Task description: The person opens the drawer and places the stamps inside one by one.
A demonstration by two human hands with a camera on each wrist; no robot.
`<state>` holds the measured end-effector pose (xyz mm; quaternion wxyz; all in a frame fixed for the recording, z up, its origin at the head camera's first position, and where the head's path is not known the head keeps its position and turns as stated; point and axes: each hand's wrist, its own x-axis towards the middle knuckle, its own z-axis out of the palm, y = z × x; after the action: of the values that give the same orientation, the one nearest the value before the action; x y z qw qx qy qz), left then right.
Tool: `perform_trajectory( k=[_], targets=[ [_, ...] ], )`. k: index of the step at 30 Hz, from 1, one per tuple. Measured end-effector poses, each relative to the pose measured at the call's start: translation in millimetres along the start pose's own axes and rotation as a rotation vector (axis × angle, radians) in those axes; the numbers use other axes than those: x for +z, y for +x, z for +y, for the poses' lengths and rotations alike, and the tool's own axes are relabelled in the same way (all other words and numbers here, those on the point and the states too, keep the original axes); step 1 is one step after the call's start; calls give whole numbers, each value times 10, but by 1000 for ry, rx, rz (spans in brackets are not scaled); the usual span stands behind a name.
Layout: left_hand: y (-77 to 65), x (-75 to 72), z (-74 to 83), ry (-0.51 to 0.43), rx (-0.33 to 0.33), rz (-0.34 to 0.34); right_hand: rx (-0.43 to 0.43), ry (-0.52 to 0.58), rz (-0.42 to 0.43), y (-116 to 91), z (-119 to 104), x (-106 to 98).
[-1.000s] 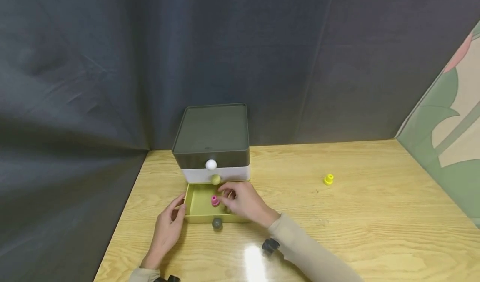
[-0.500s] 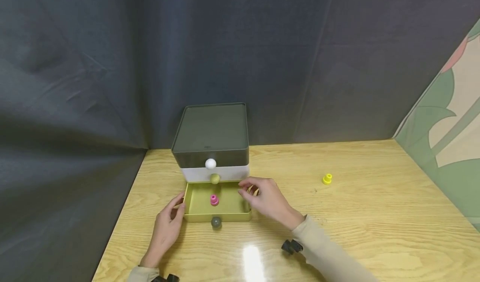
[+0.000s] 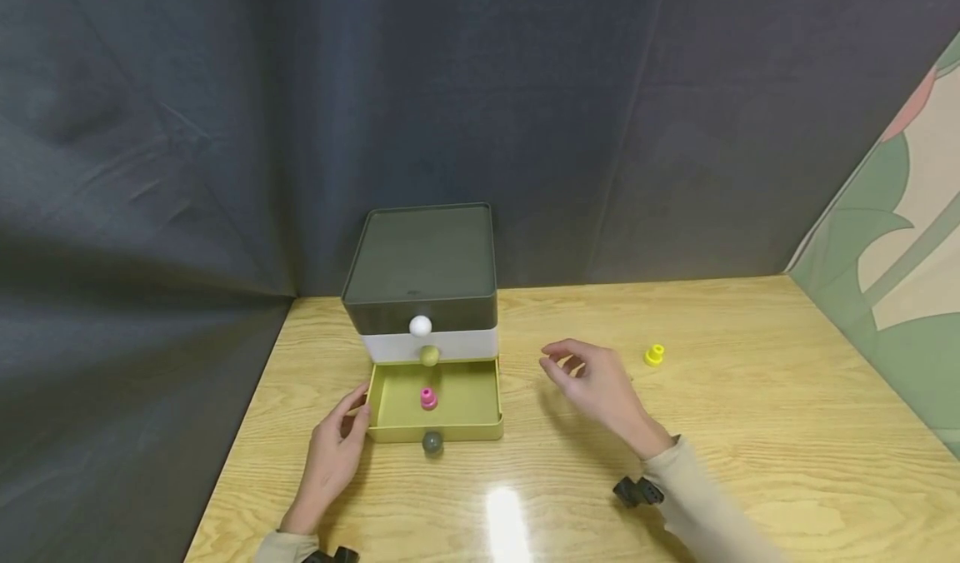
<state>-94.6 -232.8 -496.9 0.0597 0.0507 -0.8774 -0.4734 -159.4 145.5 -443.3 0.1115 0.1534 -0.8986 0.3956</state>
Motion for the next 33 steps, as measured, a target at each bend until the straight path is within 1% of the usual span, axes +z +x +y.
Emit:
perform_trajectory(
  k=[4,8,11,13,17,22,27,33],
  targets=[
    [4,3,0,0,0,0,70,-29,43,-53,239,-260],
    [18,11,-10,10,11,-9,164,-69,102,-113,516,-558],
    [10,-7,-22,29,9,-9,246,-83,120,-164,727,-730],
    [-2,-22,-28,40,-1,-12,296,-87,118,-193,858,-800],
    [-9,-23,-26,32,-9,-15,352,-76,101,-207,1040,-864],
    [7,5,-29,4,-1,-13,384,-58,55,-208,1159,-867],
    [7,12,-26,0,5,-6,411,-60,39,-228,1243,-863],
    [-8,-11,-13,6,6,1,418,-47,12,-213,1269,-855]
  ],
)
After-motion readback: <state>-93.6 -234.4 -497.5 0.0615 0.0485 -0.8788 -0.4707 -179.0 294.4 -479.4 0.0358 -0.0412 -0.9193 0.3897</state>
